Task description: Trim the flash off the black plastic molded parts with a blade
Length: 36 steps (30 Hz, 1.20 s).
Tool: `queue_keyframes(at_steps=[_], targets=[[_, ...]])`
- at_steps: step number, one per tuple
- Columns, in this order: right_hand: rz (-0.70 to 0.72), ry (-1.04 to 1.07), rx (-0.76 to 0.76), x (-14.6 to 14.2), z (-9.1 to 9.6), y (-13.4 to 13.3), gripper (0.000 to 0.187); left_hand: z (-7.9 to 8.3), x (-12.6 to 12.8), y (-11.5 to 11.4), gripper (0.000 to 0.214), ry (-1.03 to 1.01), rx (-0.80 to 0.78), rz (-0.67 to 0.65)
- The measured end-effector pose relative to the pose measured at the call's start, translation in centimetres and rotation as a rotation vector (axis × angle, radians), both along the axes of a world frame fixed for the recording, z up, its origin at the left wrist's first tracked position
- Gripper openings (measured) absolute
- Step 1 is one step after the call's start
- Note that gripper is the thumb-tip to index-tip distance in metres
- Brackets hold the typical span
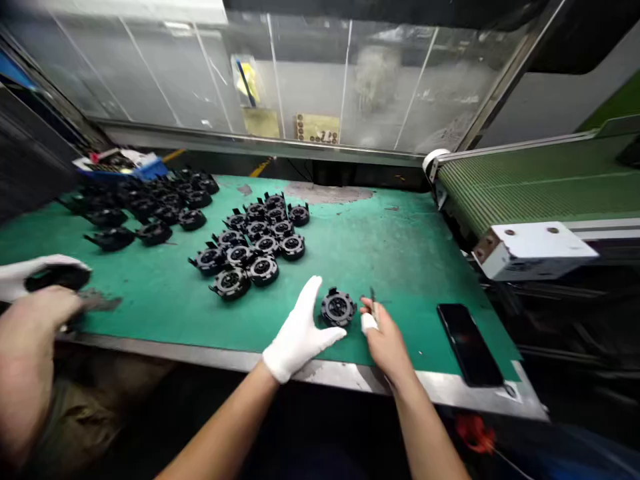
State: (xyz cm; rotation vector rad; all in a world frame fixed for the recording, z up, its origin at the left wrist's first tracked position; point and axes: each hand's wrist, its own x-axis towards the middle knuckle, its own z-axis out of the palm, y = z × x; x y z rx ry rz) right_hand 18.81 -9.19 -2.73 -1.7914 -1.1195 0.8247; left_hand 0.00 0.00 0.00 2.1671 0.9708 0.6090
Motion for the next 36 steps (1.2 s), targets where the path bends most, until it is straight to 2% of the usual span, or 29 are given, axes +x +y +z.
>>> queue_keyframes(at_steps=[2,4,8,11,14,18,20,22,25,26,28,30,31,32,34,36], targets=[[0.047,-0.018,-0.034,-0.2,0.6,-0.8,0.055,0.2,1.9,0.6,0.098,-0.007,-0.030,-0.041],[0.099,-0.069,-0.071,0.1,1.2,-2.3,0.056,0.3,2.5,0.7,0.095,-0.005,-0.062,-0.090],[0.240,-0.243,-0.157,1.4,3.4,-7.2,0.048,0.2,-0.1,-0.9,0.111,0.036,-0.136,-0.217],[0.386,-0.370,-0.152,1.6,5.2,-9.6,0.044,-0.2,-1.8,-2.1,0.095,0.054,-0.086,-0.234],[0.459,-0.507,-0.125,0.7,6.3,-9.8,0.044,-0.7,-1.8,-2.4,0.088,0.057,-0.060,-0.237],[0.491,-0.731,-0.168,-0.3,6.6,-8.9,0.042,-1.1,-1.3,-2.0,0.088,0.046,-0.040,-0.266],[0.504,-0.823,-0.170,0.1,6.6,-8.5,0.043,-1.2,-1.3,-2.0,0.087,0.029,-0.032,-0.274],[0.453,-0.948,-0.235,1.5,6.5,-8.1,0.044,-1.2,-1.4,-2.1,0.088,0.026,-0.030,-0.285],[0.191,-1.151,-0.438,4.9,6.4,-7.9,0.041,-0.8,-1.6,-2.0,0.094,0.061,-0.045,-0.313],[0.119,-1.163,-0.465,6.0,6.3,-7.9,0.039,-0.5,-1.7,-1.7,0.096,0.081,-0.052,-0.350],[0.072,-1.075,-0.387,7.3,6.3,-8.2,0.037,0.4,-2.2,-0.5,0.094,0.125,-0.058,-0.471],[0.110,-0.918,-0.265,7.3,6.2,-8.5,0.036,1.6,-3.2,1.5,0.082,0.183,-0.025,-0.570],[0.139,-0.841,-0.220,7.0,6.0,-8.7,0.036,2.2,-3.8,2.6,0.074,0.211,0.010,-0.568],[0.165,-0.779,-0.193,6.5,5.8,-8.9,0.037,2.7,-4.5,3.6,0.065,0.231,0.058,-0.514],[0.198,-0.699,-0.175,5.6,5.3,-9.0,0.037,3.5,-5.8,5.0,0.051,0.224,0.158,-0.286],[0.214,-0.658,-0.160,5.0,4.9,-8.9,0.039,3.6,-6.5,4.7,0.047,0.156,0.205,-0.053]])
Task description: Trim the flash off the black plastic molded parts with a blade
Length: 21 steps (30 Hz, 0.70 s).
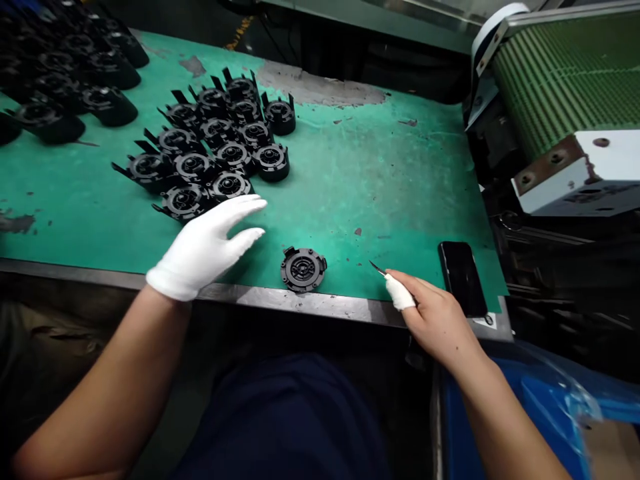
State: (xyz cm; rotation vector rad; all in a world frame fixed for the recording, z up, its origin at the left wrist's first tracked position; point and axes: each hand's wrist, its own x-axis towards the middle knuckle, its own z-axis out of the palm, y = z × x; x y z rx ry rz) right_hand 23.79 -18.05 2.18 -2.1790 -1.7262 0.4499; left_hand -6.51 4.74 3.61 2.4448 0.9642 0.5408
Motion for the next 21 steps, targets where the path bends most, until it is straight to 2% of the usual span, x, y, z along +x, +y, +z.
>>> queue_keyframes(at_steps=[2,4,6,8,10,21], targets=[[0.056,0.042,0.005,-0.6,-0.1,0.5,0.043,-0.9,0.1,-1.8,0.064,-0.083,-0.030,0.072],[0.154,0.084,0.002,-1.4,0.1,1.5,0.045,-2.5,1.1,-4.2,0.098,-0.111,-0.104,-0.003],[0.241,0.092,-0.010,-2.3,0.6,2.8,0.043,-4.3,2.5,-6.4,0.111,-0.135,-0.123,-0.027],[0.286,0.040,-0.031,-3.0,1.1,4.1,0.039,-5.7,3.7,-7.7,0.109,-0.173,-0.109,0.004],[0.310,-0.035,-0.052,-3.2,1.4,5.2,0.037,-6.3,4.4,-8.0,0.104,-0.201,-0.097,0.028],[0.427,-0.339,-0.080,-2.7,3.0,7.2,0.040,-6.3,4.0,-7.5,0.088,-0.224,-0.073,0.019]])
